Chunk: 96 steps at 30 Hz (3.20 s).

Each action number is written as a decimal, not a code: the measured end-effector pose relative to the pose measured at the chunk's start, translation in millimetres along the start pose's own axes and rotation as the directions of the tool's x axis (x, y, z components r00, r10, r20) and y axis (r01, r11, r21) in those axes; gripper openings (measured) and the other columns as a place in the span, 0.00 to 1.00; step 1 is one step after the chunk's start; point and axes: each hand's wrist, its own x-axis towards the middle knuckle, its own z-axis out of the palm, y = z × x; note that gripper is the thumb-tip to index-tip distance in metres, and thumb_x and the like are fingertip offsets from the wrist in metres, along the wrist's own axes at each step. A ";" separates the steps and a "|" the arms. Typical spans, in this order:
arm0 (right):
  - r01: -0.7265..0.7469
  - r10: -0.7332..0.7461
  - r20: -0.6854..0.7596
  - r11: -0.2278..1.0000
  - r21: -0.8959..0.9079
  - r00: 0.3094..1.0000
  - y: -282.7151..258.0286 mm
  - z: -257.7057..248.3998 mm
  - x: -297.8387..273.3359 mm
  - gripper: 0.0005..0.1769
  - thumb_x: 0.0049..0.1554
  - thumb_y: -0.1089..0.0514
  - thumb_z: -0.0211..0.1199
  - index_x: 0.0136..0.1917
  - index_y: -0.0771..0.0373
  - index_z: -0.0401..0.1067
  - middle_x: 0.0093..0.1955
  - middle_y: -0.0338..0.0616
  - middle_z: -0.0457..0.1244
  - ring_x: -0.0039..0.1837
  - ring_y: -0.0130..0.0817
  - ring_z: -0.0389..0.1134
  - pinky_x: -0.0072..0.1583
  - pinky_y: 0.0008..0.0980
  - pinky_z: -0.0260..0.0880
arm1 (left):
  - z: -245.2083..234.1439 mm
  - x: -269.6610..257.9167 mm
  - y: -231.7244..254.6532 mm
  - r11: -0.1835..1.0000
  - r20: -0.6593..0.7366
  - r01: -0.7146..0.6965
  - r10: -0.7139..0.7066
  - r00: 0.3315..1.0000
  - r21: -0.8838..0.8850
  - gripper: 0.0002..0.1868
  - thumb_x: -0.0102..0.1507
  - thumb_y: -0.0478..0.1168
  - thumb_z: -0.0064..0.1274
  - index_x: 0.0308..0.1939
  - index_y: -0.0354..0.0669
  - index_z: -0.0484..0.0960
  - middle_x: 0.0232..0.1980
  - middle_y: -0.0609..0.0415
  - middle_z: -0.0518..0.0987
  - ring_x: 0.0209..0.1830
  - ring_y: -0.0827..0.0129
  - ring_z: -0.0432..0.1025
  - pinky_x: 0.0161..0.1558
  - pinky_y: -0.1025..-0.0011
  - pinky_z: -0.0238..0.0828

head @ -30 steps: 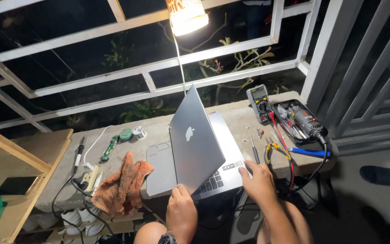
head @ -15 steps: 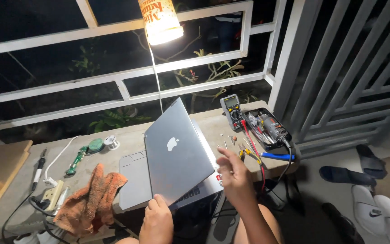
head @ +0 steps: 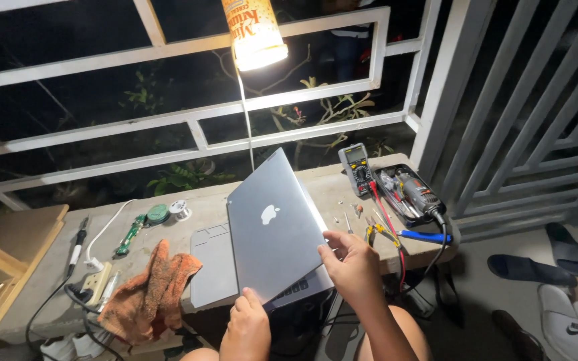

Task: The person cleans the exterior of a silver laptop with a cloth, opens it to reveal the screen and keyboard, and then closes it. They then pick up a screwdriver and a pair of pliers from the workbench.

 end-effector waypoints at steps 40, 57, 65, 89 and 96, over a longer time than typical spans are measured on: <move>0.027 -0.028 0.004 0.994 0.105 1.000 -51.4 -6.0 -15.1 0.14 0.59 0.54 0.77 0.58 0.54 0.90 0.48 0.35 0.79 0.49 0.22 0.79 0.56 0.26 0.82 | -63.7 0.2 -26.4 0.378 0.418 0.499 -0.280 0.864 -0.780 0.21 0.68 0.38 0.64 0.65 0.38 0.84 0.58 0.45 0.86 0.57 0.51 0.83 0.61 0.57 0.85; 0.358 -0.356 -0.064 0.933 0.019 0.932 -82.2 15.1 -24.7 0.08 0.56 0.53 0.75 0.50 0.49 0.89 0.42 0.31 0.78 0.39 0.24 0.75 0.52 0.32 0.76 | -39.7 0.0 -30.1 0.754 0.303 0.202 -0.004 0.953 -0.625 0.12 0.78 0.45 0.54 0.58 0.41 0.85 0.46 0.44 0.84 0.39 0.50 0.85 0.39 0.58 0.87; 0.160 -0.158 -0.026 0.985 0.060 0.987 -70.5 5.1 -20.9 0.07 0.58 0.54 0.76 0.51 0.49 0.90 0.42 0.27 0.78 0.37 0.20 0.71 0.49 0.26 0.75 | -45.8 6.2 -36.9 0.909 0.190 -0.067 0.157 0.969 -0.412 0.06 0.75 0.30 0.49 0.54 0.36 0.80 0.37 0.51 0.78 0.27 0.61 0.81 0.22 0.64 0.81; -0.075 0.080 -0.021 0.981 0.178 0.997 -7.6 -13.1 -12.4 0.09 0.61 0.57 0.75 0.54 0.59 0.88 0.43 0.41 0.77 0.44 0.27 0.76 0.45 0.30 0.82 | -48.8 13.5 -45.4 0.936 0.042 -0.298 0.310 0.950 -0.185 0.09 0.69 0.28 0.53 0.53 0.32 0.83 0.36 0.56 0.75 0.22 0.75 0.75 0.16 0.74 0.73; 0.081 -0.075 -0.043 0.982 0.173 0.996 -49.6 -5.1 -23.8 0.09 0.61 0.55 0.78 0.54 0.58 0.89 0.40 0.37 0.77 0.42 0.23 0.75 0.49 0.26 0.79 | -36.9 0.6 -38.6 0.916 0.156 -0.149 0.220 0.963 -0.373 0.16 0.69 0.26 0.48 0.61 0.28 0.81 0.38 0.51 0.78 0.25 0.66 0.80 0.19 0.68 0.80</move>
